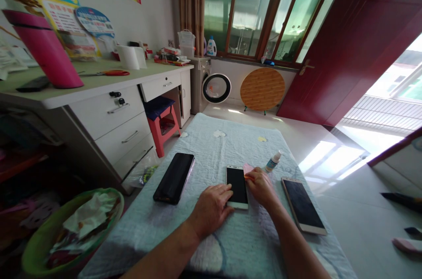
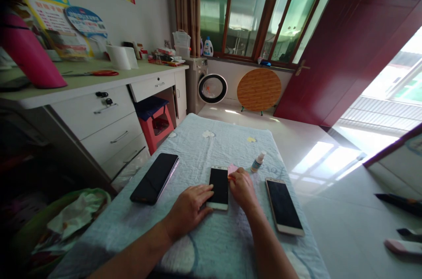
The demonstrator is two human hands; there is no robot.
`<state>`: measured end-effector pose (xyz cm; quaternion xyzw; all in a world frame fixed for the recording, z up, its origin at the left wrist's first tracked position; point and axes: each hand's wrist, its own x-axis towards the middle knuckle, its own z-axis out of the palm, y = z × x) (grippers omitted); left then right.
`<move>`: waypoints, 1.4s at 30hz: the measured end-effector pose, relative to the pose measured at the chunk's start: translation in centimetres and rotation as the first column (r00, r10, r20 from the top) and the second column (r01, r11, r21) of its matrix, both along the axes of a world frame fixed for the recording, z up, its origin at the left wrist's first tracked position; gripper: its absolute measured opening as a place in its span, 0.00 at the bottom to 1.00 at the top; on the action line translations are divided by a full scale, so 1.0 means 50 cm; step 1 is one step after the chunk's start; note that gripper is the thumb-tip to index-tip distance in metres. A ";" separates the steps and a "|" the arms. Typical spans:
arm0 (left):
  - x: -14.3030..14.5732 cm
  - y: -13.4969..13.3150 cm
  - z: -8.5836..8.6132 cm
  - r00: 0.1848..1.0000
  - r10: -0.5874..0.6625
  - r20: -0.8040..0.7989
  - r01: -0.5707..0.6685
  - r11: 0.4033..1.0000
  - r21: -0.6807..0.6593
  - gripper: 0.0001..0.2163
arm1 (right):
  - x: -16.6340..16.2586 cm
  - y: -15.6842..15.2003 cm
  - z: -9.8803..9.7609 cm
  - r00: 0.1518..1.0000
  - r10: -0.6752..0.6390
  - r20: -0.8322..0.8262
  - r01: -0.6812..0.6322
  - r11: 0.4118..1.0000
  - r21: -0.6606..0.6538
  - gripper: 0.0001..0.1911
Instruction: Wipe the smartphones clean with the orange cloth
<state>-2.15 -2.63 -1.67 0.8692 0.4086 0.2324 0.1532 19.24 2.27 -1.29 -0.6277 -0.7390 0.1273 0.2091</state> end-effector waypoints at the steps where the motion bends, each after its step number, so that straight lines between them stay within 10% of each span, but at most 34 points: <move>1: 0.000 0.000 0.000 1.000 0.002 0.001 -0.002 1.000 0.001 0.18 | 0.000 -0.005 0.005 1.000 0.011 -0.005 -0.011 1.000 -0.017 0.13; 14: -0.005 0.002 -0.008 0.999 0.034 0.012 -0.034 0.999 0.027 0.16 | 0.029 -0.045 0.063 0.944 0.246 -0.221 -0.300 0.918 -0.259 0.09; 21: -0.005 0.004 -0.009 0.999 0.038 0.015 -0.038 0.999 0.015 0.16 | 0.006 -0.040 0.051 0.953 0.206 -0.224 -0.215 0.976 -0.016 0.11; 27: -0.005 0.004 -0.009 0.999 0.038 0.014 -0.038 0.999 -0.006 0.18 | 0.023 -0.048 0.065 0.919 0.290 -0.267 -0.360 0.894 -0.265 0.10; 35: -0.005 0.004 -0.004 0.999 0.037 0.012 -0.037 0.999 -0.006 0.18 | 0.019 0.009 0.015 0.982 -0.042 -0.185 0.063 0.992 0.108 0.11; 42: -0.004 0.004 -0.004 1.000 0.031 0.002 -0.031 0.999 0.021 0.17 | -0.024 0.037 -0.003 0.995 -0.099 -0.014 0.099 0.992 0.081 0.12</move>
